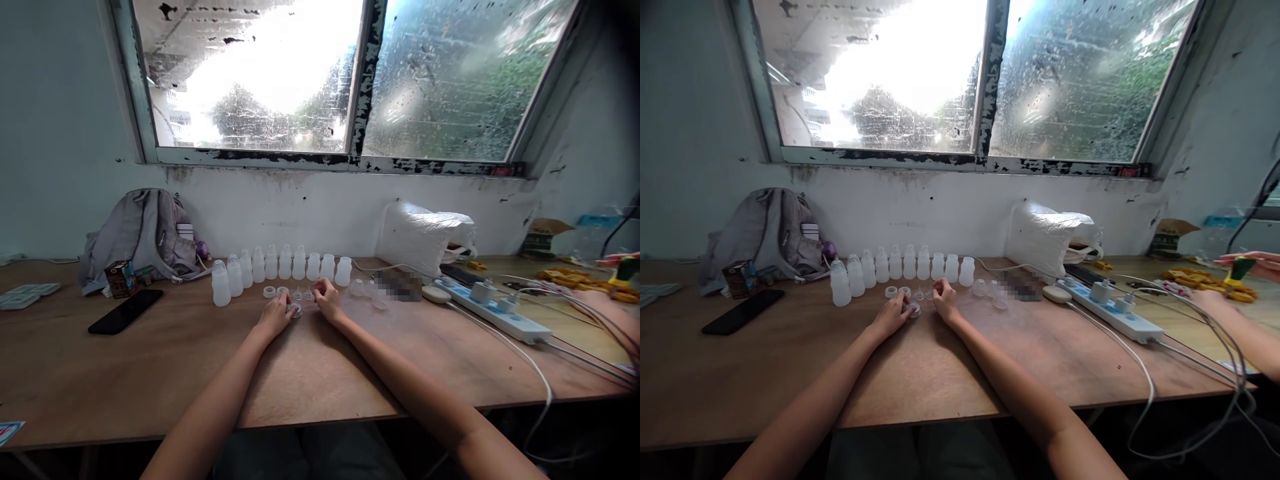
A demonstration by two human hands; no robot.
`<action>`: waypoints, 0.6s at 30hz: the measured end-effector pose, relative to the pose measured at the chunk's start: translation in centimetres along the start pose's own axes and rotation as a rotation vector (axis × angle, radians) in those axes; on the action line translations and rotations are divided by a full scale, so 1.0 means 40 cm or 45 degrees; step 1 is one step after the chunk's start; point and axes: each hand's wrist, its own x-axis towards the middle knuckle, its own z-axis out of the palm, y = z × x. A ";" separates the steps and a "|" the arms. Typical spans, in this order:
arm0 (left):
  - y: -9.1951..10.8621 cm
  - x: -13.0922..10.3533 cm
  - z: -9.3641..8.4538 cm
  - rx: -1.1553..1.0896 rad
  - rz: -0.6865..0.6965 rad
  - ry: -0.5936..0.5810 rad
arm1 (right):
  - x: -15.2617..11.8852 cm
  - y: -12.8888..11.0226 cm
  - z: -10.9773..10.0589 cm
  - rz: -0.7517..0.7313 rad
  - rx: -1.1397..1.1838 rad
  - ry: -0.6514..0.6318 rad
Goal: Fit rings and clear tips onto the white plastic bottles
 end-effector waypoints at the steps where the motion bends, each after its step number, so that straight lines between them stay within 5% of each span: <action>1: -0.002 0.001 0.003 -0.023 -0.004 0.004 | 0.013 0.008 -0.001 0.002 -0.082 0.028; 5: -0.012 0.004 0.013 -0.064 0.032 -0.003 | 0.092 0.032 -0.011 0.090 -0.441 -0.042; 12: -0.016 0.005 0.015 0.003 0.070 -0.014 | 0.259 0.043 -0.024 0.166 -0.627 -0.200; 18: -0.007 0.003 0.011 0.073 0.077 0.007 | 0.265 0.031 -0.024 0.128 -0.726 -0.262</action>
